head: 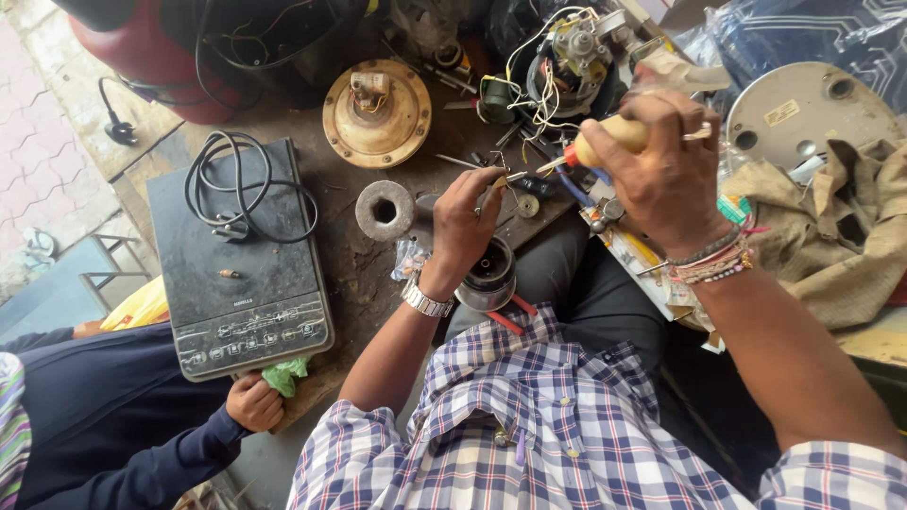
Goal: The person disassembles a cylindrical metal appliance component, removes a blade, and uses a hammer, screwdriver, and pliers to adjust internal parts. The person then reassembles the component and secures the blade.
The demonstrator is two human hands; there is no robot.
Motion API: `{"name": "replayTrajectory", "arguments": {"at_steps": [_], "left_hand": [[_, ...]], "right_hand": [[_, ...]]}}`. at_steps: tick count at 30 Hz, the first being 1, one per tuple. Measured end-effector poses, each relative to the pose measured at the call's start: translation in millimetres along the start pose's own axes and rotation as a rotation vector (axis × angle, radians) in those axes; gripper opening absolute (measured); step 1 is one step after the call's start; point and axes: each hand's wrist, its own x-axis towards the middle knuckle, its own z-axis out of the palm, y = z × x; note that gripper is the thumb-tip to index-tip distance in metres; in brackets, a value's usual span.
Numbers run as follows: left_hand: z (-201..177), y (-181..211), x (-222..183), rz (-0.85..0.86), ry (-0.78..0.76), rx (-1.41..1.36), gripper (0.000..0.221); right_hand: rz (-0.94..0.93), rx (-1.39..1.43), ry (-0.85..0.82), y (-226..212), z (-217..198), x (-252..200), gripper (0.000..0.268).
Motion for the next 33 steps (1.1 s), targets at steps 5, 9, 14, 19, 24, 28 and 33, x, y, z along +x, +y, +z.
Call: {"name": "replayTrajectory", "arguments": {"at_steps": [5, 9, 14, 19, 24, 28, 33], "left_hand": [[1, 5, 2, 0.026, 0.012, 0.017, 0.021], [1, 6, 3, 0.033, 0.02, 0.015, 0.02], [0, 7, 3, 0.03, 0.019, 0.013, 0.021], [0, 5, 4, 0.024, 0.029, -0.007, 0.022], [5, 2, 3, 0.011, 0.029, 0.015, 0.023], [9, -5, 1, -0.063, 0.028, -0.088, 0.024], [5, -16, -5, -0.378, -0.004, -0.293, 0.025]], "right_hand": [[-0.096, -0.002, -0.013, -16, -15, 33, 0.025], [-0.108, -0.042, -0.022, -24, -13, 38, 0.023], [-0.127, -0.028, -0.018, -27, -9, 37, 0.022], [-0.112, -0.042, -0.01, -22, -14, 36, 0.02], [-0.061, -0.079, -0.012, -19, -12, 27, 0.018], [0.177, 0.033, -0.1, -6, 15, 0, 0.038], [0.813, 0.67, -0.246, 26, 85, -41, 0.055]]}}
